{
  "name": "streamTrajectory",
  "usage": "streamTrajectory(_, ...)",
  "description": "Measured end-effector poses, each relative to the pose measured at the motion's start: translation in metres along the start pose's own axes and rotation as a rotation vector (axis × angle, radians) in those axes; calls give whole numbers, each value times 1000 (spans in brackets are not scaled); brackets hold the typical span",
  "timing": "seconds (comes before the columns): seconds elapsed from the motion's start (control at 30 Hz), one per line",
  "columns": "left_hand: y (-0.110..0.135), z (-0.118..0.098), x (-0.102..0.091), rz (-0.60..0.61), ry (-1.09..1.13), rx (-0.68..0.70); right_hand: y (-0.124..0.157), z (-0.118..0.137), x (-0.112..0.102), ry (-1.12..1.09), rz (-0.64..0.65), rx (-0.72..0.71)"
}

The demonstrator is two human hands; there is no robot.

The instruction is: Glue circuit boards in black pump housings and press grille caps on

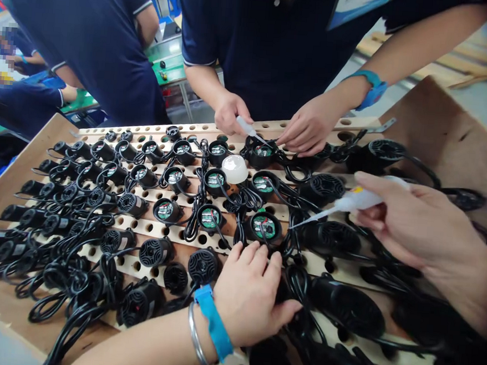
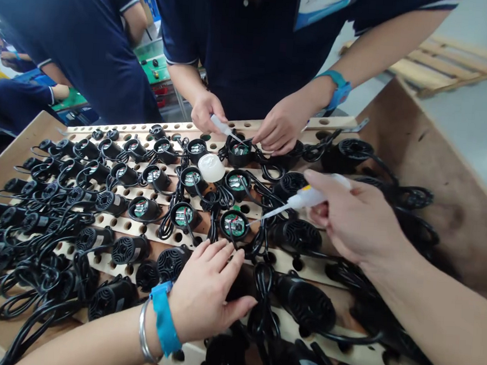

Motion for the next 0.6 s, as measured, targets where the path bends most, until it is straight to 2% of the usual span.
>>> streamTrajectory(0.1,13,-3,-13,4,-27,3,16,-2,-17,-215,-21,157)
streamTrajectory(0.17,25,-6,-24,4,-54,-6,27,-1,-32,-294,-6,178)
streamTrajectory(0.23,38,-8,-34,0,-86,-22,36,0,-50,-333,28,139)
streamTrajectory(0.33,59,-12,-45,-38,-139,-51,52,-8,-82,-310,87,90)
streamTrajectory(0.43,79,-16,-52,-97,-178,-121,70,-24,-110,-235,123,108)
streamTrajectory(0.53,99,-22,-56,-133,-186,-213,91,-47,-127,-153,204,168)
streamTrajectory(0.6,111,-25,-60,-159,-183,-289,102,-66,-131,-62,309,185)
Point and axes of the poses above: each hand's wrist, its own y-axis away from the middle knuckle, its own x-axis out of the palm, z = x × y, the point moved 8 cm from there along -y, towards the middle knuckle, and after that the axes turned 3 degrees about y, right-handed, at the moved point
